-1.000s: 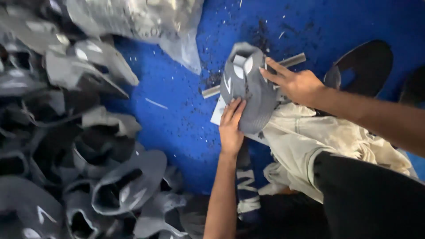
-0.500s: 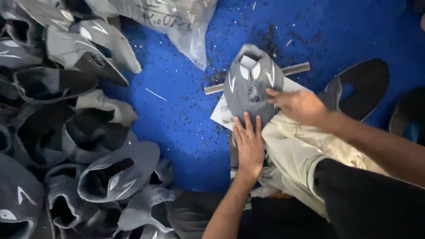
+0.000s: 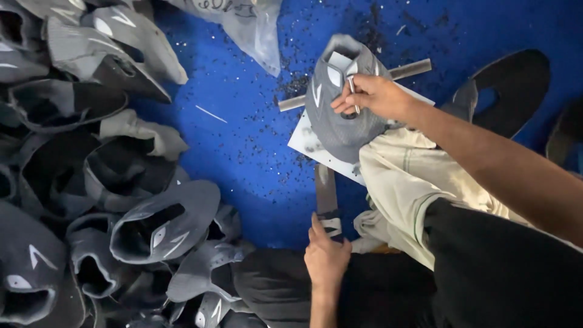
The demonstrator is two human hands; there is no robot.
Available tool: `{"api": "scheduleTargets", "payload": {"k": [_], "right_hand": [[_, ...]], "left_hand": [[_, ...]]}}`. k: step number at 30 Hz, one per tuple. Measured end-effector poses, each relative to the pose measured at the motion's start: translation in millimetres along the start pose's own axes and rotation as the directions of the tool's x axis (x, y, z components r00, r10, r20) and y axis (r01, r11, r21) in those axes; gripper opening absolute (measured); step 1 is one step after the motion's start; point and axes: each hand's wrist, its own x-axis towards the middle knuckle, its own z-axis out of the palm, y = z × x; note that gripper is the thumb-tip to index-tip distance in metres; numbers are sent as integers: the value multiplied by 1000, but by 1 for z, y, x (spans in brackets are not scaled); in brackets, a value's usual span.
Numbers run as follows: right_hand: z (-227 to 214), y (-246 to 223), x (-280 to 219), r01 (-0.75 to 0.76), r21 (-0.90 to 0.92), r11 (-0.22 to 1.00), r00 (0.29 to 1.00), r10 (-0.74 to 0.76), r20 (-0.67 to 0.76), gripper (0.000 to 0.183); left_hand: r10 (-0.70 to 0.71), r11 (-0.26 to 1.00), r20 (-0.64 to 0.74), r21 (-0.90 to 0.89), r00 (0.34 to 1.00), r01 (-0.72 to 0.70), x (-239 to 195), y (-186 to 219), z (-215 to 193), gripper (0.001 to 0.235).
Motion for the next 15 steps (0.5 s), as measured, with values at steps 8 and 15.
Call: {"api": "scheduleTargets", "payload": {"k": [8,15], "right_hand": [[4,11,-1,48,-109,993,999,-49,-6,4],[12,18,-19,285,-503,816,951,-308,39,26]], "left_hand": [[17,756,-101,-650,995,-78,-32,-33,33,84],[351,615,-756,-259,553,-745,-71,68,-112,82]]}}
